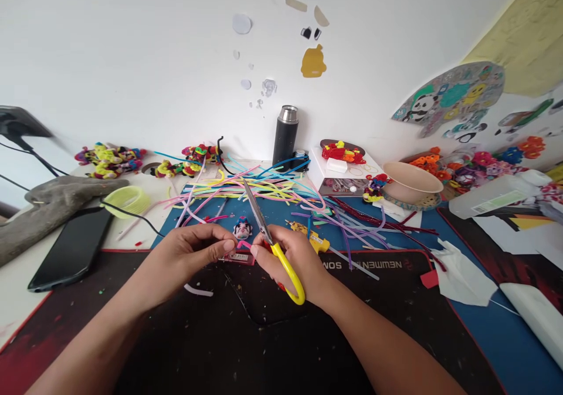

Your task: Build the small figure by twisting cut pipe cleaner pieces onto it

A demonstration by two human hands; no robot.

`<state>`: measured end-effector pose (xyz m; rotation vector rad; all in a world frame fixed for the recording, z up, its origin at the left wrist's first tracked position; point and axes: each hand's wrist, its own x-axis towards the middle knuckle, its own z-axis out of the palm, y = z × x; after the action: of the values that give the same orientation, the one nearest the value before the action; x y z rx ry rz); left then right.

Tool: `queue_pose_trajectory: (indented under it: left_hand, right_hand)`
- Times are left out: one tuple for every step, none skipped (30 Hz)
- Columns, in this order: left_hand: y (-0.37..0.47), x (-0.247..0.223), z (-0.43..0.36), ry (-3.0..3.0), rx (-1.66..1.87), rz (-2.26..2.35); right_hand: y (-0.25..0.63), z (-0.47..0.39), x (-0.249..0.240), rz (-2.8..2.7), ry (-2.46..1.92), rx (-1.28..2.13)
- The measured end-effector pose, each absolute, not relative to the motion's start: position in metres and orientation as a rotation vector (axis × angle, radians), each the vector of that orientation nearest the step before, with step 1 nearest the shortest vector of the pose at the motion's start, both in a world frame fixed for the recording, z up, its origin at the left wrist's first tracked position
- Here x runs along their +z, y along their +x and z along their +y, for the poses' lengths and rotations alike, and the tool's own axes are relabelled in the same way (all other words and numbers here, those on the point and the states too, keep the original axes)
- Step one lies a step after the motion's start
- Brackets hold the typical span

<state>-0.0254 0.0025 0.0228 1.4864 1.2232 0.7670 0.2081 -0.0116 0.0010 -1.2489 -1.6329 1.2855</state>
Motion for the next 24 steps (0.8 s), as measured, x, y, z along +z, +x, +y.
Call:
queue_pose_trajectory:
  left_hand:
    - [-0.025,0.022,0.002,1.496,0.757,1.213]
    - [-0.025,0.022,0.002,1.509,0.746,1.208]
    - [-0.025,0.02,0.002,1.525,0.734,1.207]
    - [-0.026,0.019,0.001,1.541,0.72,1.209]
    - [-0.026,0.018,0.001,1.555,0.706,1.211]
    - [-0.027,0.016,0.001,1.567,0.694,1.212]
    - [-0.028,0.015,0.001,1.577,0.683,1.212]
    - [-0.028,0.015,0.0,1.589,0.676,1.212]
    - [-0.028,0.015,0.0,1.602,0.67,1.215]
    - [-0.028,0.015,0.0,1.618,0.663,1.217]
    - [-0.027,0.015,0.0,1.635,0.656,1.219]
    - [-0.027,0.015,-0.001,1.65,0.651,1.222]
    - [-0.026,0.015,-0.001,1.661,0.65,1.226]
    - [-0.025,0.015,-0.001,1.669,0.652,1.231]
    - [-0.024,0.016,-0.002,1.673,0.658,1.237]
    - [-0.023,0.016,-0.002,1.674,0.67,1.244]
    - [-0.022,0.016,-0.002,1.671,0.686,1.252]
    - [-0.021,0.017,-0.003,1.663,0.703,1.261]
    - [-0.019,0.017,-0.003,1.651,0.719,1.269]
    - [-0.017,0.018,-0.003,1.633,0.735,1.276]
    - [-0.015,0.018,-0.004,1.61,0.75,1.28]
    - [-0.013,0.018,-0.004,1.581,0.766,1.282]
    - [-0.011,0.017,-0.005,1.55,0.788,1.282]
    - [-0.01,0.016,-0.005,1.519,0.813,1.279]
  right_hand:
    - [0.208,-0.012,0.001,-1.645,-1.246,1.273]
    - [0.208,-0.013,0.001,-1.656,-1.242,1.263]
    - [0.208,-0.013,0.001,-1.665,-1.235,1.254]
    - [0.208,-0.013,0.001,-1.672,-1.229,1.248]
    - [0.208,-0.013,0.001,-1.68,-1.225,1.241]
    - [0.208,-0.013,0.001,-1.689,-1.226,1.23]
    - [0.208,-0.013,0.001,-1.701,-1.233,1.216]
    - [0.207,-0.013,0.001,-1.713,-1.245,1.199]
    - [0.207,-0.013,0.002,-1.725,-1.257,1.18]
    - [0.207,-0.013,0.002,-1.737,-1.263,1.166]
    - [0.207,-0.013,0.002,-1.745,-1.262,1.157]
    - [0.206,-0.014,0.002,-1.751,-1.258,1.151]
    - [0.206,-0.014,0.002,-1.755,-1.252,1.144]
    - [0.206,-0.014,0.001,-1.758,-1.249,1.139]
    - [0.206,-0.014,0.0,-1.759,-1.248,1.136]
    - [0.206,-0.015,-0.001,-1.757,-1.249,1.138]
    - [0.206,-0.015,-0.002,-1.752,-1.25,1.143]
    - [0.206,-0.015,-0.003,-1.748,-1.25,1.15]
    - [0.206,-0.015,-0.004,-1.741,-1.25,1.152]
    - [0.205,-0.015,-0.004,-1.735,-1.252,1.153]
    - [0.204,-0.016,-0.005,-1.728,-1.256,1.155]
    - [0.203,-0.016,-0.005,-1.715,-1.261,1.162]
    - [0.201,-0.017,-0.005,-1.698,-1.262,1.18]
    - [0.2,-0.018,-0.005,-1.677,-1.256,1.204]
